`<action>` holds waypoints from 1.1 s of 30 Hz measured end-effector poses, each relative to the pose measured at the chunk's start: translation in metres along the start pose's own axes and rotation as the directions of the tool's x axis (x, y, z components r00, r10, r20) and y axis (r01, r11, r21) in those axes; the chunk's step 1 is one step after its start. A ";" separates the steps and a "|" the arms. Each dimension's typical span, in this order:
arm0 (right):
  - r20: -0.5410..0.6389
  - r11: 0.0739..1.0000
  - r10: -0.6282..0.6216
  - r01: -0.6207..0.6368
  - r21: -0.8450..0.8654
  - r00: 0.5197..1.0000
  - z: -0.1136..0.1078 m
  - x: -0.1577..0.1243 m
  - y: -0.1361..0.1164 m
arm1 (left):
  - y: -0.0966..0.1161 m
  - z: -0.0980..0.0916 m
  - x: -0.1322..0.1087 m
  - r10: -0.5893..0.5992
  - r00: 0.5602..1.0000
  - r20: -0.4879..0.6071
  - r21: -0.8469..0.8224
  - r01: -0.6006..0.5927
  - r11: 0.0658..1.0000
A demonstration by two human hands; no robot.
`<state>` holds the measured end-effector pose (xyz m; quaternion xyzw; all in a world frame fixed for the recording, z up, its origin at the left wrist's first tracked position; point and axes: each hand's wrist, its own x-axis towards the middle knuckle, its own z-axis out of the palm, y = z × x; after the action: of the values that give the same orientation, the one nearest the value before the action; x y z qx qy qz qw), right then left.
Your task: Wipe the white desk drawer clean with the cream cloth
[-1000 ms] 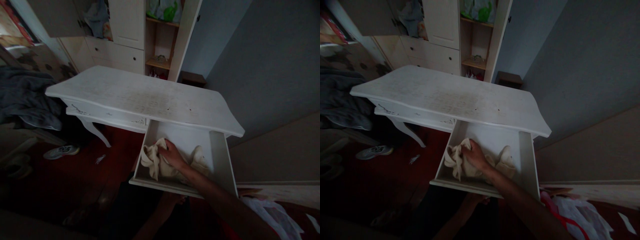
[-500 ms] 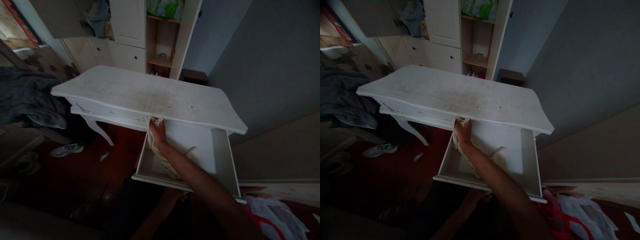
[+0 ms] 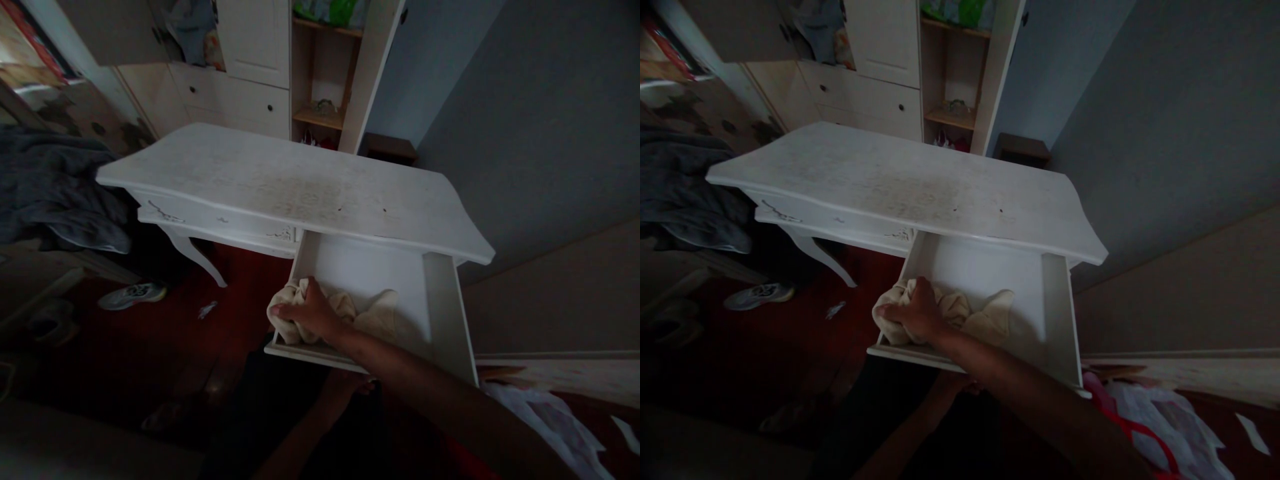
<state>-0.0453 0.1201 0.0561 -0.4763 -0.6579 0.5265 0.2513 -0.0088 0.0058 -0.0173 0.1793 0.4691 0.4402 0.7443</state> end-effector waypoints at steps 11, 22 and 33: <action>0.474 0.962 0.157 -0.026 -0.271 0.866 -0.048 -0.018 -0.019 | 0.000 -0.004 -0.002 0.020 0.999 0.031 0.003 -0.020 1.000; 0.671 0.955 0.199 0.012 -0.296 0.714 -0.155 -0.047 0.018 | -0.026 -0.017 0.016 0.020 1.000 -0.012 0.047 -0.020 0.999; 0.534 0.858 0.221 0.098 -0.504 0.816 -0.228 -0.104 0.024 | -0.013 -0.016 0.013 0.015 1.000 0.024 0.079 -0.017 0.997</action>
<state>0.1974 0.1304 0.1246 -0.3659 -0.8012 0.4600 -0.1119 -0.0142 0.0065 -0.0413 0.2177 0.4758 0.4251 0.7386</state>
